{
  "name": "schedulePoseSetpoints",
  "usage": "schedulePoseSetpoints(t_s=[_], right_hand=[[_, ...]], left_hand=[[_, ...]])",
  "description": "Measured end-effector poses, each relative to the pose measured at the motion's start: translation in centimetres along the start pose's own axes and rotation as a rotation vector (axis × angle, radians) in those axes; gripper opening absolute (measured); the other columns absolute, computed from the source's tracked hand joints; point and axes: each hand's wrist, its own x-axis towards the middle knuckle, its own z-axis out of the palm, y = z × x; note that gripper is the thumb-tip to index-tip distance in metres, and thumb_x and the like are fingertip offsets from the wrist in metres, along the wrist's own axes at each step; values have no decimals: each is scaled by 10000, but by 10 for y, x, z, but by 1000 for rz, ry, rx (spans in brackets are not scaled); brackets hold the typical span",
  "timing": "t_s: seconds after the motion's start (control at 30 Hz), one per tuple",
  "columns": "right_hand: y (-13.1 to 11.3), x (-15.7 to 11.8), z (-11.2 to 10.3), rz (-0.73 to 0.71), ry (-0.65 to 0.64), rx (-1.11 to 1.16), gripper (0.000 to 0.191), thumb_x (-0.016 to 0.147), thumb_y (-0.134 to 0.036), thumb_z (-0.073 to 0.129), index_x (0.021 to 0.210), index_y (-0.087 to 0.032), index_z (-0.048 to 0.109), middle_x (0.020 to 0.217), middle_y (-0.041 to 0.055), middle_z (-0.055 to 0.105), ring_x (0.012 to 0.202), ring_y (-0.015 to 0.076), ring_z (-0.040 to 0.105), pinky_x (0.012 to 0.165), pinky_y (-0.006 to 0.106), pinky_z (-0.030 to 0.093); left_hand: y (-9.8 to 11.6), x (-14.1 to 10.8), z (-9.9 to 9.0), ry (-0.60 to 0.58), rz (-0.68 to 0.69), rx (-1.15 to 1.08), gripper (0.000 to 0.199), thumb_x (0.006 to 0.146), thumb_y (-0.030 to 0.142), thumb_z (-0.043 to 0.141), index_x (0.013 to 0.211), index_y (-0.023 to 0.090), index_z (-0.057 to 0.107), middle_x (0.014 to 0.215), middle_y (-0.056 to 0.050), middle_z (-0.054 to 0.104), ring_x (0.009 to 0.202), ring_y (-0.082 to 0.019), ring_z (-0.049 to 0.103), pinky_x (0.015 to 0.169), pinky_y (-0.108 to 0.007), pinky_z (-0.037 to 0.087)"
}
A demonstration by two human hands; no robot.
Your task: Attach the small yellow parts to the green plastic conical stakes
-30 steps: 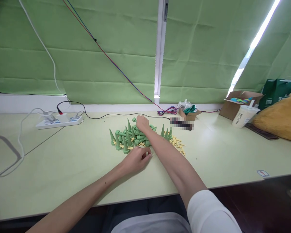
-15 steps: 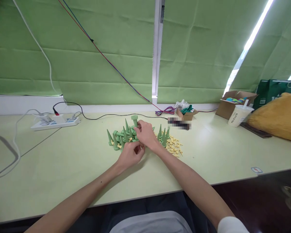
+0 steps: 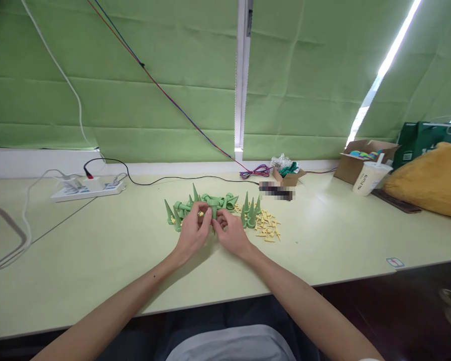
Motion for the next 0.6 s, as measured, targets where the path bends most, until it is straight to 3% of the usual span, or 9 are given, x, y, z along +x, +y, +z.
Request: schedulePoseSetpoints(t_s=[0.23,0.43,0.6], right_hand=[[2,2,-3,43,3,43,129,883,-334,504,829,-225,463,546,-49,509,460,127,485,477,246,393],[6,2,-1,15,19,-9,155,856,-313,522,760,-226,435,549,-46,512,477,122,473,485,238,387],[8,2,-1,14,18,-27,184,833,-291,555,725,-227,420,516,-62,497,449,113,454,474,230,372]], left_hand=[[-5,-1,5,-81,-14,3,283,939,399,453,1154,217,420,1030,-45,609,503,-71,494,525,-241,398],[-7,2,3,-83,-24,-32,404,917,382,493,1273,236,373,1043,-44,585,495,-61,496,535,-234,421],[-11,4,3,-136,-44,-92,379,928,374,467,1286,260,415,958,-23,572,479,-59,490,491,-217,404]])
